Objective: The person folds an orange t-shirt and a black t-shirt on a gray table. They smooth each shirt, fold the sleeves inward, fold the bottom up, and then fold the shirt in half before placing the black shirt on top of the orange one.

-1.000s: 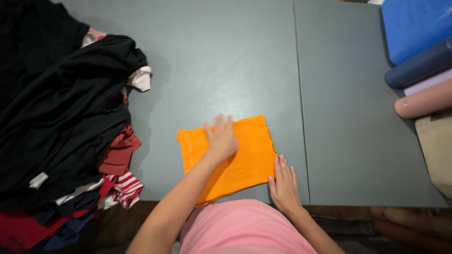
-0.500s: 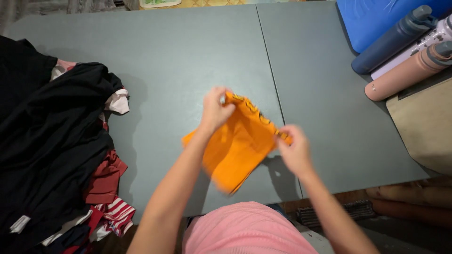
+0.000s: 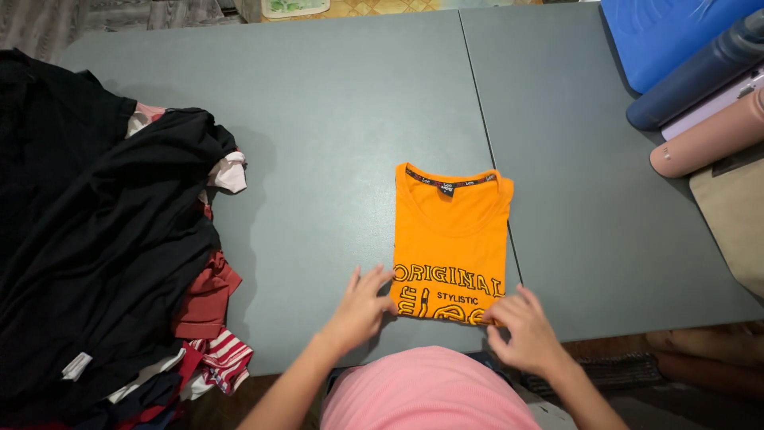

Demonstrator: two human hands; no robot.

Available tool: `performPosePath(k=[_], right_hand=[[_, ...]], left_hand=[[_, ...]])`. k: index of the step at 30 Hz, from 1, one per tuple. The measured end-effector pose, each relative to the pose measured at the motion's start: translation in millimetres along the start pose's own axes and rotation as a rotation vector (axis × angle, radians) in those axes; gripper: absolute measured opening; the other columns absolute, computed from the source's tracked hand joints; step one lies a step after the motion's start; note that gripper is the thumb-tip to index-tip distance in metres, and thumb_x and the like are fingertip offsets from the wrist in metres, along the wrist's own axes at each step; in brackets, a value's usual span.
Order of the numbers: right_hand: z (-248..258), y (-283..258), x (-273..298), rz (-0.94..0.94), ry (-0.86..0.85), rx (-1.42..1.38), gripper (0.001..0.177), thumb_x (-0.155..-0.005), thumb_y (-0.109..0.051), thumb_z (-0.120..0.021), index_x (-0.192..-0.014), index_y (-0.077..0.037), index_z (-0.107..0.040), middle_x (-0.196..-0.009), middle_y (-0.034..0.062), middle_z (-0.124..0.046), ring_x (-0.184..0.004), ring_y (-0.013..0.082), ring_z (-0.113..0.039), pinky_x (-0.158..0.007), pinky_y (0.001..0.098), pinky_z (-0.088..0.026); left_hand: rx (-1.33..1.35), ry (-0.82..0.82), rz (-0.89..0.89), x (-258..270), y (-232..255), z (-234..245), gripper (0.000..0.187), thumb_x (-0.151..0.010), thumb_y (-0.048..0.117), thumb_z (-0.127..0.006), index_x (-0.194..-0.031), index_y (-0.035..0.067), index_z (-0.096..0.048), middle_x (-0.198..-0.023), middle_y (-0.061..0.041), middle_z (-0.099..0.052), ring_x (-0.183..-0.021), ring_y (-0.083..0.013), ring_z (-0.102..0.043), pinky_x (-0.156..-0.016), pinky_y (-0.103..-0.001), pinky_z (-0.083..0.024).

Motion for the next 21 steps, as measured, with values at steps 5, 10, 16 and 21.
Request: performPosePath(k=[5,10,16,21], right_hand=[[-15,-11,-23,-0.156,0.06,-0.181,0.029,-0.083,-0.012,-0.067,-0.112,-0.007,-0.066,-0.112,0.0102,-0.068,-0.113,0.0283,-0.063,-0.113,0.0471,-0.038],[-49,-13,-56,-0.099,0.366,-0.104,0.053,-0.1,-0.017,-0.054,-0.148,0.003,-0.045,-0.158,0.0237,-0.042,-0.145,0.0394,-0.041,-0.121,0.0508,-0.031],[-93,19,-42,-0.306,0.033,0.09,0.068,-0.099,-0.035,-0.048,-0.158,-0.005,-0.032,-0.166,0.0161,-0.029,-0.152,0.0316,-0.028,-0.122,0.0511,-0.018],[-82,28,-37,-0.426,0.072,0.13,0.075,-0.099,-0.043,-0.049,-0.159,-0.003,-0.028,-0.166,0.0169,-0.027,-0.152,0.0319,-0.025,-0.121,0.0518,-0.017]], left_hand=[[0.086,0.116,0.072,-41,24,-30,0.038,-0.086,0.005,-0.065,-0.124,0.011,-0.063,-0.151,-0.02,-0.049,-0.146,-0.0414,-0.039,-0.121,-0.06,-0.024],[-0.059,0.164,0.017,-86,40,-78,0.059,-0.097,0.018,-0.053,-0.152,0.0,-0.044,-0.161,-0.025,-0.038,-0.151,-0.0409,-0.03,-0.122,-0.059,-0.02],[-0.214,0.035,0.055,-73,20,-92,0.07,-0.097,0.034,-0.053,-0.157,0.005,-0.035,-0.164,-0.018,-0.031,-0.153,-0.0343,-0.028,-0.123,-0.055,-0.017],[-0.156,0.094,0.296,-57,-7,-61,0.084,-0.091,0.046,-0.06,-0.156,0.002,-0.029,-0.166,-0.019,-0.024,-0.154,-0.0367,-0.019,-0.121,-0.058,-0.013]])
Point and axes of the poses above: each hand's wrist, its own x-axis away from the middle knuckle, its own z-axis out of the back of the hand, y = z × x, the point moved 6 cm from there along -x, towards the middle knuckle
